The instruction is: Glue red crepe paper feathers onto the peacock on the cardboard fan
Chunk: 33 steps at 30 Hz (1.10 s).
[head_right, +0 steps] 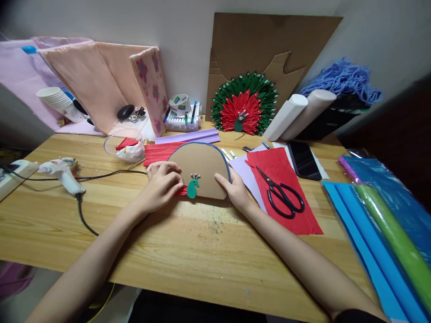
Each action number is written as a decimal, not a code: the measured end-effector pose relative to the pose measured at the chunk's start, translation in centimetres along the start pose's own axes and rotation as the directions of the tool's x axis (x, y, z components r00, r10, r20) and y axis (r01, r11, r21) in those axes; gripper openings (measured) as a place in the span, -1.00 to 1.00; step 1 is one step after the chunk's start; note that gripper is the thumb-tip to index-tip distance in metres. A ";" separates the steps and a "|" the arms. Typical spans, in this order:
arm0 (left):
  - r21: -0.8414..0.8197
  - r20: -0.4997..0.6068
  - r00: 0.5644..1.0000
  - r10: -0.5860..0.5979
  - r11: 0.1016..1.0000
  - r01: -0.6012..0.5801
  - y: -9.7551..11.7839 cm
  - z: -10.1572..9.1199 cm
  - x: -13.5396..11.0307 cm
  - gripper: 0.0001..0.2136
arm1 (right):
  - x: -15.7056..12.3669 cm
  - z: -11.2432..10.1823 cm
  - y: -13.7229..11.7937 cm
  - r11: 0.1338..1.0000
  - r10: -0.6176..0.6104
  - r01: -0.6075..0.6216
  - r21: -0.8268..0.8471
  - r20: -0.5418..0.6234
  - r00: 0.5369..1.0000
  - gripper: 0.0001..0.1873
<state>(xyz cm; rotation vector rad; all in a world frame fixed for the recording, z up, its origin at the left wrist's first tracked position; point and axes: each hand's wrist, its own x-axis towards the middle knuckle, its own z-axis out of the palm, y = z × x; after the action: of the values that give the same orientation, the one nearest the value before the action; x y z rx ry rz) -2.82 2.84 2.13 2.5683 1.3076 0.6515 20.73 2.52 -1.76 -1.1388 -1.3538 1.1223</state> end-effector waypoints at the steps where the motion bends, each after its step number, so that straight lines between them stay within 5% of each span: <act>1: 0.000 -0.003 1.000 -0.003 1.000 0.003 0.0 0.0 0.0 -0.83 | 0.0 0.0 0.0 1.000 0.003 -0.003 0.006 0.001 1.000 -0.66; 17: 0.038 0.008 1.000 0.004 0.999 -0.004 0.0 0.0 0.1 -0.82 | 0.0 -0.1 0.1 0.998 0.052 -0.052 0.019 0.003 0.999 -0.65; 22: -0.117 -0.090 0.969 -0.230 0.969 0.219 -0.8 0.3 0.2 -0.77 | 0.3 -0.4 0.2 0.994 0.099 -0.102 0.039 0.057 0.993 -0.60; 26: -0.486 0.028 0.890 -0.455 0.772 0.410 -2.3 1.4 0.0 -0.61 | 0.6 -0.9 0.4 0.989 0.148 -0.150 0.009 0.095 0.984 -0.54; 30: -0.559 0.176 0.864 -0.471 0.675 0.482 -3.0 2.9 -0.4 -0.56 | 0.4 -2.0 0.4 0.947 0.269 -0.244 -0.206 0.103 0.958 -0.55; 33: -0.467 0.202 0.887 -0.415 0.756 0.459 -2.4 3.2 -0.6 -0.66 | -0.2 -2.4 -0.8 0.857 0.087 -0.093 -0.507 -0.035 0.996 -0.60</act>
<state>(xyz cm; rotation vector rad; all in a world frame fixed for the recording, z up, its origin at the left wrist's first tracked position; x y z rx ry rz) -3.39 3.84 -1.72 1.7655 1.4110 0.6664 23.09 2.37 -0.83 -1.5989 -1.6587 0.8348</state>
